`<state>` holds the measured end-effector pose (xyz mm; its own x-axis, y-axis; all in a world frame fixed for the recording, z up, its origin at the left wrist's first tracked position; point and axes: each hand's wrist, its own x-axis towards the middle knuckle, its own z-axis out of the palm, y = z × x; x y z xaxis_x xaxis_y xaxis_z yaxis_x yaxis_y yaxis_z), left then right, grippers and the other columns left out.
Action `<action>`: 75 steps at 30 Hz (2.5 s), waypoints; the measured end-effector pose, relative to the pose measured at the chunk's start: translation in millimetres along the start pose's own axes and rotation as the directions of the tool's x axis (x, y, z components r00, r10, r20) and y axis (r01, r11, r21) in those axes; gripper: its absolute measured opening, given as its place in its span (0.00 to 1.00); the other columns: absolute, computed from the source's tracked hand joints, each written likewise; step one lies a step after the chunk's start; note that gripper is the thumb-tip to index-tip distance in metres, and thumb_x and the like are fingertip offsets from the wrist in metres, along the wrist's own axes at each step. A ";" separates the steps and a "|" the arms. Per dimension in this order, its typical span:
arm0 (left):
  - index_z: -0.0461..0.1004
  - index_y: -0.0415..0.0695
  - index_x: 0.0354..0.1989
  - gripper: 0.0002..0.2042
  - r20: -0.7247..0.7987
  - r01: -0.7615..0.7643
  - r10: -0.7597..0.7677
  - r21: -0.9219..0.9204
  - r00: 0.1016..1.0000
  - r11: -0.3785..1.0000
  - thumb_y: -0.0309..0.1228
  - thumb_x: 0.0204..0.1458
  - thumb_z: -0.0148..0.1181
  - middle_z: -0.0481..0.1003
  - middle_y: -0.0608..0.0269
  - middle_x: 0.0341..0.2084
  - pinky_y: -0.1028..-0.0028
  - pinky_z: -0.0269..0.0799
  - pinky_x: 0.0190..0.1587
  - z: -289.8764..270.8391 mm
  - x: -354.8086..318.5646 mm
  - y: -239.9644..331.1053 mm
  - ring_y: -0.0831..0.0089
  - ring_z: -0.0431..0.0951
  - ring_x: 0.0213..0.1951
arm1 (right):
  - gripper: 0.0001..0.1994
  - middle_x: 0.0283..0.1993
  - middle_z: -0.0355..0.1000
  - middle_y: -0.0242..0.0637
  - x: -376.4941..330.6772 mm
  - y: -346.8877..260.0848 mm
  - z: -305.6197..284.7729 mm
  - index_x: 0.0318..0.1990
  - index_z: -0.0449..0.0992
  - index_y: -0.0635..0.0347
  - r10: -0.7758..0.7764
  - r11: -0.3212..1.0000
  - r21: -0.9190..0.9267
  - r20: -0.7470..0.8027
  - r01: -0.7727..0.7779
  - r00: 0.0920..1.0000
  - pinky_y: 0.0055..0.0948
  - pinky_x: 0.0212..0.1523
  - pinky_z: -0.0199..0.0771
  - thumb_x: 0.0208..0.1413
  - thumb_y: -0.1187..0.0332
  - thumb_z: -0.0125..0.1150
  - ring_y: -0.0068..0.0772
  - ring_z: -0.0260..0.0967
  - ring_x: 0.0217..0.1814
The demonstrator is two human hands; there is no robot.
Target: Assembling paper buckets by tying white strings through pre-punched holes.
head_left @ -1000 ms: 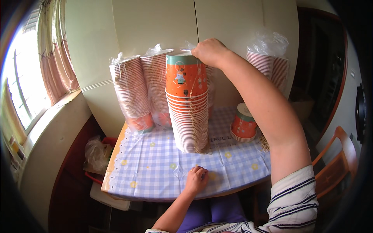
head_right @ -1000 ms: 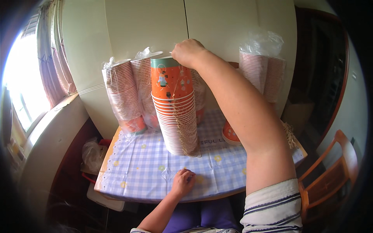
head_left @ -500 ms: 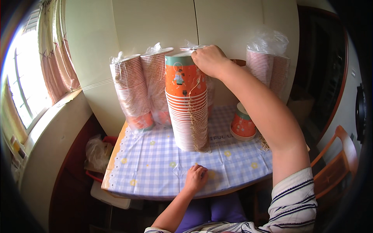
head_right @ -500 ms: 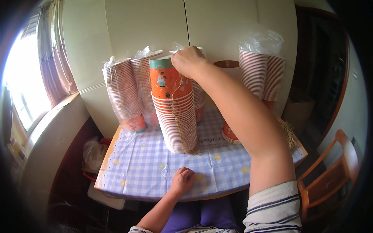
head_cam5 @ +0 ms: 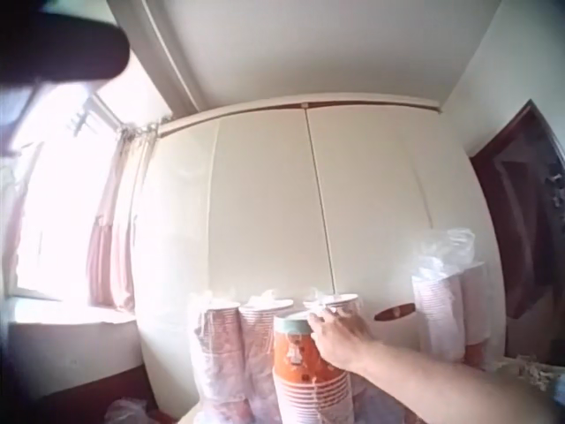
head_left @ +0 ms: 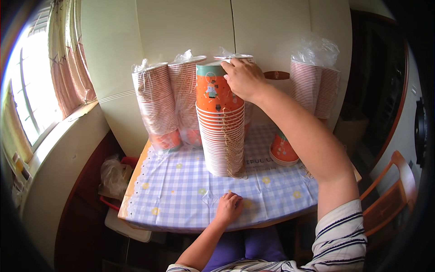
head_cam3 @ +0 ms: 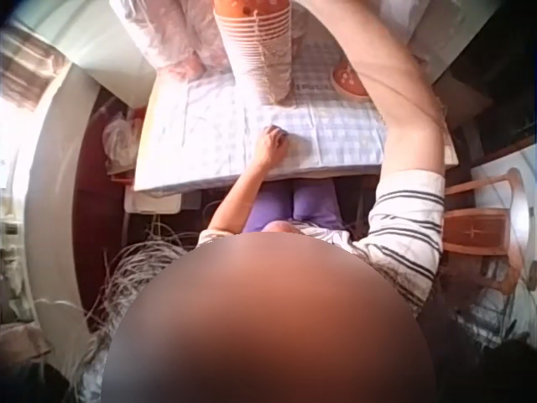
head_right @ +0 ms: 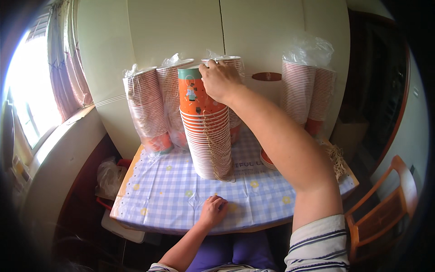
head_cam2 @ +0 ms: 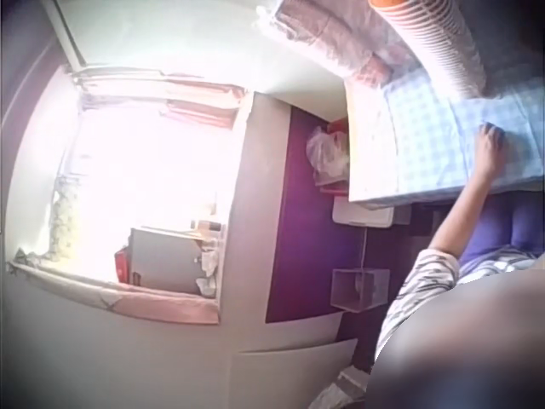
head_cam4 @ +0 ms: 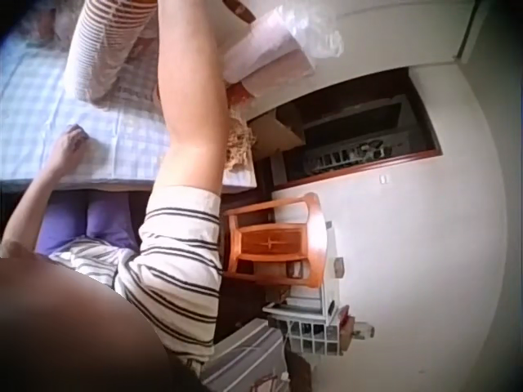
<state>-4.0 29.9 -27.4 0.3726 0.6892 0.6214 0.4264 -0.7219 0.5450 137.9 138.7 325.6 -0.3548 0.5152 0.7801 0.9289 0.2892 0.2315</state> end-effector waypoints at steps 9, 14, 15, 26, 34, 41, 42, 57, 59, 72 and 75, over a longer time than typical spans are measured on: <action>0.75 0.42 0.26 0.03 0.002 -0.006 0.006 0.008 1.000 1.000 0.25 0.42 0.59 0.74 0.58 0.25 0.64 0.69 0.35 0.5 0.6 0.2 0.58 0.74 0.31 | 0.20 0.43 0.70 0.43 -6.5 -3.6 12.4 0.53 0.68 0.63 -0.057 0.991 -0.124 -0.093 0.045 0.994 0.41 0.45 0.70 0.51 0.69 0.54 0.43 0.70 0.42; 0.76 0.42 0.25 0.03 0.012 0.007 -0.008 0.009 1.000 1.000 0.26 0.42 0.58 0.74 0.58 0.25 0.64 0.69 0.36 -0.3 0.9 3.2 0.58 0.74 0.31 | 0.21 0.42 0.70 0.42 -9.7 -2.1 13.8 0.53 0.67 0.64 -0.084 0.989 -0.128 -0.100 0.071 0.991 0.40 0.43 0.71 0.50 0.71 0.53 0.43 0.70 0.40; 0.76 0.42 0.26 0.03 0.010 0.001 -0.001 0.015 1.000 1.000 0.26 0.42 0.58 0.75 0.58 0.25 0.63 0.69 0.36 -0.1 0.8 3.1 0.58 0.74 0.31 | 0.21 0.42 0.70 0.42 -10.2 -2.0 14.0 0.53 0.67 0.64 -0.084 0.989 -0.128 -0.100 0.071 0.991 0.40 0.43 0.71 0.50 0.71 0.53 0.43 0.70 0.40; 0.76 0.43 0.26 0.04 0.017 -0.001 0.001 0.028 1.000 1.000 0.27 0.41 0.59 0.74 0.58 0.26 0.64 0.69 0.37 1.2 -0.7 -1.0 0.58 0.73 0.33 | 0.25 0.54 0.64 0.49 -18.0 -6.5 10.4 0.59 0.60 0.64 -0.025 0.991 -0.130 -0.013 0.023 1.000 0.41 0.45 0.70 0.52 0.69 0.52 0.47 0.70 0.44; 0.76 0.41 0.25 0.03 -0.008 -0.026 0.026 0.024 1.000 0.999 0.26 0.42 0.58 0.75 0.56 0.25 0.63 0.70 0.36 0.1 -0.2 0.2 0.56 0.74 0.31 | 0.28 0.60 0.55 0.56 -60.2 0.5 12.0 0.58 0.59 0.64 0.041 0.993 0.120 -0.201 -0.017 0.979 0.43 0.51 0.68 0.48 0.72 0.58 0.53 0.65 0.52; 0.76 0.41 0.24 0.03 -0.017 0.009 -0.009 0.005 1.000 1.000 0.26 0.41 0.58 0.74 0.56 0.24 0.63 0.69 0.36 -1.9 -2.0 1.0 0.56 0.73 0.30 | 0.18 0.52 0.64 0.48 -227.5 -16.1 67.7 0.49 0.66 0.63 0.373 0.850 0.364 0.091 -0.380 0.923 0.41 0.50 0.68 0.50 0.69 0.58 0.52 0.63 0.54; 0.75 0.41 0.23 0.02 -0.023 -0.015 0.015 -0.002 1.000 1.000 0.25 0.40 0.58 0.74 0.57 0.23 0.63 0.69 0.34 0.9 0.4 3.7 0.56 0.73 0.29 | 0.19 0.49 0.65 0.45 -263.6 -10.3 86.7 0.49 0.66 0.61 0.350 0.872 0.351 0.042 -0.342 0.936 0.43 0.45 0.70 0.49 0.66 0.59 0.52 0.66 0.49; 0.74 0.41 0.19 0.02 -0.102 -0.069 0.080 0.109 0.992 0.992 0.25 0.37 0.57 0.73 0.56 0.22 0.63 0.69 0.34 5.2 0.8 4.2 0.57 0.73 0.29 | 0.09 0.41 0.69 0.41 -369.4 -44.5 130.0 0.38 0.73 0.63 0.534 0.673 0.524 0.145 -0.522 0.833 0.29 0.32 0.72 0.49 0.73 0.57 0.34 0.70 0.28; 0.74 0.41 0.18 0.02 -0.127 -0.076 0.089 0.101 0.988 0.992 0.25 0.36 0.56 0.73 0.56 0.21 0.63 0.70 0.33 6.1 0.1 5.9 0.57 0.73 0.28 | 0.08 0.41 0.69 0.41 -373.9 -44.3 133.0 0.37 0.73 0.63 0.533 0.674 0.513 0.160 -0.531 0.831 0.30 0.32 0.72 0.48 0.73 0.57 0.35 0.71 0.29; 0.74 0.41 0.18 0.03 -0.094 -0.052 0.061 0.095 0.994 0.994 0.26 0.35 0.58 0.73 0.56 0.21 0.63 0.70 0.34 7.7 -3.2 0.4 0.56 0.73 0.29 | 0.06 0.34 0.69 0.39 -350.6 -26.6 129.0 0.30 0.72 0.56 0.429 0.837 0.255 0.240 -0.483 0.871 0.45 0.37 0.70 0.47 0.66 0.57 0.50 0.69 0.37; 0.74 0.41 0.17 0.03 -0.108 -0.030 0.040 0.089 0.993 0.996 0.26 0.34 0.57 0.73 0.56 0.21 0.63 0.71 0.34 3.1 -3.6 2.2 0.56 0.73 0.28 | 0.08 0.38 0.67 0.44 -317.4 7.2 111.6 0.33 0.71 0.58 0.543 0.804 0.168 0.182 -0.570 0.820 0.46 0.38 0.70 0.47 0.66 0.58 0.52 0.68 0.40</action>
<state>-1.8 26.0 -30.2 0.2977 0.6493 0.6998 0.4868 -0.7338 0.4738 245.3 67.3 14.8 0.1945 0.7261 0.6596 0.9313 0.0746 -0.3566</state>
